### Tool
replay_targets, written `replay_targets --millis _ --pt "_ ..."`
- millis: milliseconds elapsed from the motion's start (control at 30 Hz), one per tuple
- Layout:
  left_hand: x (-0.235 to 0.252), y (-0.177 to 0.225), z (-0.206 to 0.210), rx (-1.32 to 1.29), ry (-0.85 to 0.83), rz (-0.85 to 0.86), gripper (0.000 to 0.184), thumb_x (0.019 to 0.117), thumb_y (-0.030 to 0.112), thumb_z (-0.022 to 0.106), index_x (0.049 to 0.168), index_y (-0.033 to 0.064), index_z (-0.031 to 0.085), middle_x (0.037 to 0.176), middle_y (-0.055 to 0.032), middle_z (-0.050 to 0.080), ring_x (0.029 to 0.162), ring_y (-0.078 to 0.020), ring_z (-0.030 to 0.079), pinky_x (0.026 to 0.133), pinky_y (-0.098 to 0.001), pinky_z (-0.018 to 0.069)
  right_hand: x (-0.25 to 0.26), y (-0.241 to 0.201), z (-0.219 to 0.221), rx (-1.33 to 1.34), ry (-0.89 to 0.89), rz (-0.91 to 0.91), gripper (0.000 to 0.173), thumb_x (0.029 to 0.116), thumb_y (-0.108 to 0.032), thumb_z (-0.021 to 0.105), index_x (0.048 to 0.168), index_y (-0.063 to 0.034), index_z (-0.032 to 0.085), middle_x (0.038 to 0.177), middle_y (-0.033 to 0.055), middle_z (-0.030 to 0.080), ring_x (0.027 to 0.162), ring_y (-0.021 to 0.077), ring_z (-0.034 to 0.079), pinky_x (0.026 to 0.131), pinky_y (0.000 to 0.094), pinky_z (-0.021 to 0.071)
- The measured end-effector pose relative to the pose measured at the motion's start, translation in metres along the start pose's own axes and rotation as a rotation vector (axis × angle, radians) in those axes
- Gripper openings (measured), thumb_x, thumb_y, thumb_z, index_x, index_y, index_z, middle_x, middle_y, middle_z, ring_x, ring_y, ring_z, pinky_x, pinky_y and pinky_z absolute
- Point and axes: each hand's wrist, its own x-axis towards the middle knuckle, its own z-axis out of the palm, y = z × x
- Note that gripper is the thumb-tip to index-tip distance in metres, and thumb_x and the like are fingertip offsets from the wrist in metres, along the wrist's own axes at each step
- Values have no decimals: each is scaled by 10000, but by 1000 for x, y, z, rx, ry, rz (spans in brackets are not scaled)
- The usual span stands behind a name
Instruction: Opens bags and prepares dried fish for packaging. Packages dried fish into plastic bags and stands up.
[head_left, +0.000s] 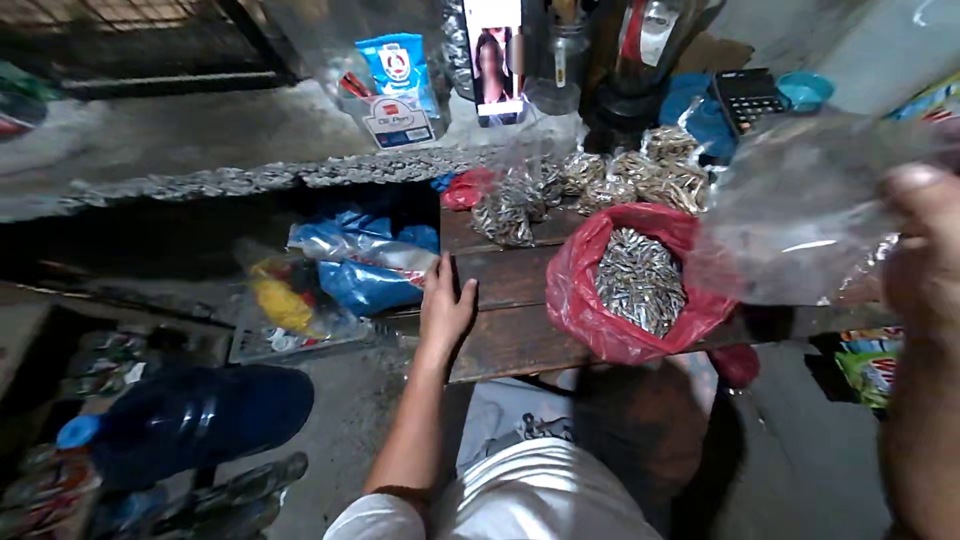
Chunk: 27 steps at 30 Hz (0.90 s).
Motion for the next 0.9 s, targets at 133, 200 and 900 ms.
replay_targets --millis 133,200,900 --pt "-30 24 -8 -376 26 211 581 1013 204 545 1521 -41 406 1559 -260 394 1390 -301 470 1113 -429 423 -18 -36 76 297 -51 61 337 919 -37 648 1225 -155 573 1153 -145 642 912 -16 650 809 198 581" --pt "-42 34 -9 -601 -96 281 632 1012 306 551 1508 -58 407 1512 -197 467 1332 -169 525 1079 -317 462 -29 -32 106 449 -78 93 337 915 15 637 1213 -133 581 1148 -119 658 912 9 669 808 217 598" --pt "-52 75 11 -1168 -33 171 243 969 -40 532 807 138 569 630 117 586 476 57 506 457 -116 449 -66 -34 165 580 -166 299 308 903 29 610 1183 -91 565 969 -132 678 740 -27 661 658 160 585"
